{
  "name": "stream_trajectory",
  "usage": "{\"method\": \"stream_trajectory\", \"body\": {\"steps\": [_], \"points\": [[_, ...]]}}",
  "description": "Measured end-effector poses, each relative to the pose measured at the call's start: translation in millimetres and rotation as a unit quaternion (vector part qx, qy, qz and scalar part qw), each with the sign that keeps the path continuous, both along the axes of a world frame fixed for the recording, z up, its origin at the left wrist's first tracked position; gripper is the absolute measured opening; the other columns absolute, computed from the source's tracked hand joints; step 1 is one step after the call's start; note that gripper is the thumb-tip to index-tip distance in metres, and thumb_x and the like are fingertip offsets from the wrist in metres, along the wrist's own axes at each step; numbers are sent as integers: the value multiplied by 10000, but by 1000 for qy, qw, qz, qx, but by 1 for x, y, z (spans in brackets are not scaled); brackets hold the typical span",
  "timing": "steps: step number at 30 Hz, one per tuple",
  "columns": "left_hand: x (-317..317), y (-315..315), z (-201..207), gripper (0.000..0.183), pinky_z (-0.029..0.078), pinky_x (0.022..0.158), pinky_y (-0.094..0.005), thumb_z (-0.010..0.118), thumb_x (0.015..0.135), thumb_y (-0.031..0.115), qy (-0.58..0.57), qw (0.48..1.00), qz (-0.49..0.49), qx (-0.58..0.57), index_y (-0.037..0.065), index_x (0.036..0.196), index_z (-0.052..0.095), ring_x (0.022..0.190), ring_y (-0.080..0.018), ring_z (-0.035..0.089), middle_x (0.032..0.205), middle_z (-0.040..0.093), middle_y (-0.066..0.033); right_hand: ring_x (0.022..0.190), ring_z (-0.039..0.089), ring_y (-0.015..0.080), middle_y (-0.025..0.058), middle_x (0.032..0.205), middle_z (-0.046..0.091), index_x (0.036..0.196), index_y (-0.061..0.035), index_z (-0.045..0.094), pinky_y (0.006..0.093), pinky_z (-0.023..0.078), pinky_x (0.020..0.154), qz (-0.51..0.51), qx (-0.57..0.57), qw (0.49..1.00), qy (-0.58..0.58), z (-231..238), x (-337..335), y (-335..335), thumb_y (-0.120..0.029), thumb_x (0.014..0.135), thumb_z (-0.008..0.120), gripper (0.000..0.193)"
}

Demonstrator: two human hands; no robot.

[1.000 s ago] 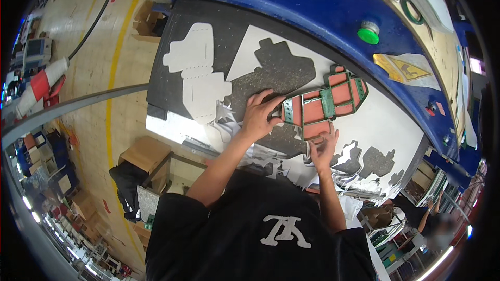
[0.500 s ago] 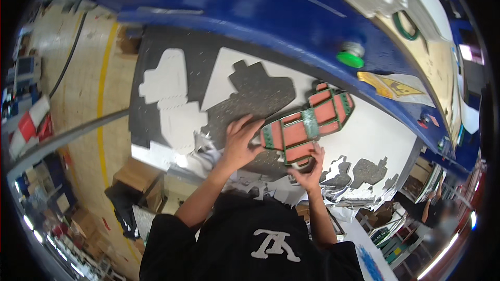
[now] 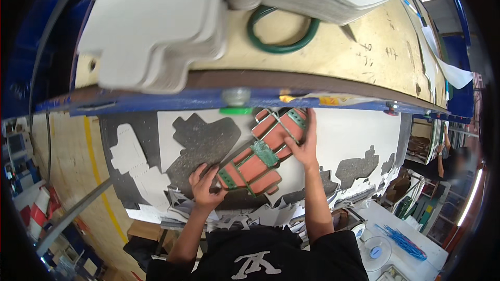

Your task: Operating a hydraulic die cutting press to cut shoe components from leather or synthetic material.

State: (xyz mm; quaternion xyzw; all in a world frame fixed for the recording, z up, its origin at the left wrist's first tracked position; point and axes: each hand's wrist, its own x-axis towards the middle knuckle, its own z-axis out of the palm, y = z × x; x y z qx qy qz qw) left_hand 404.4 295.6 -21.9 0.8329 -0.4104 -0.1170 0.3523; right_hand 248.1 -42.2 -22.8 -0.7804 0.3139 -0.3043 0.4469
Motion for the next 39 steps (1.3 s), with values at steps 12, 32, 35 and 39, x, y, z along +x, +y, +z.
{"method": "stream_trajectory", "body": {"steps": [12,32,35,39], "points": [[-2,1,-3,709,354,1147,-517,913,698,351,-10,1000,-5,-14,87,1323,709,1385,-345,534,1365,725,-59,1113,663,287,143,1225,679,1346,19,598,421,531,973,17,229,972,45,-44,-43,12,-196,802,913,665],[-3,-1,7,561,426,987,-474,872,586,248,34,998,5,59,95,1115,767,1024,-375,629,1096,749,-144,1192,682,291,149,1329,695,1354,-62,652,401,542,1031,-2,4,998,66,-93,-82,34,-157,738,875,662],[-5,8,2,606,426,1037,-493,877,605,268,56,996,10,69,96,1173,755,1112,-380,638,1174,761,-140,1198,678,287,150,1325,693,1357,-57,648,400,539,1034,-9,4,997,76,-101,-90,32,-164,736,880,671],[-3,11,-5,704,423,1088,-516,870,645,358,-4,999,11,32,103,1290,749,1320,-354,576,1270,731,-107,1216,652,255,159,1288,674,1407,3,585,403,521,1059,9,17,976,215,-89,-84,31,-274,755,926,786]]}}
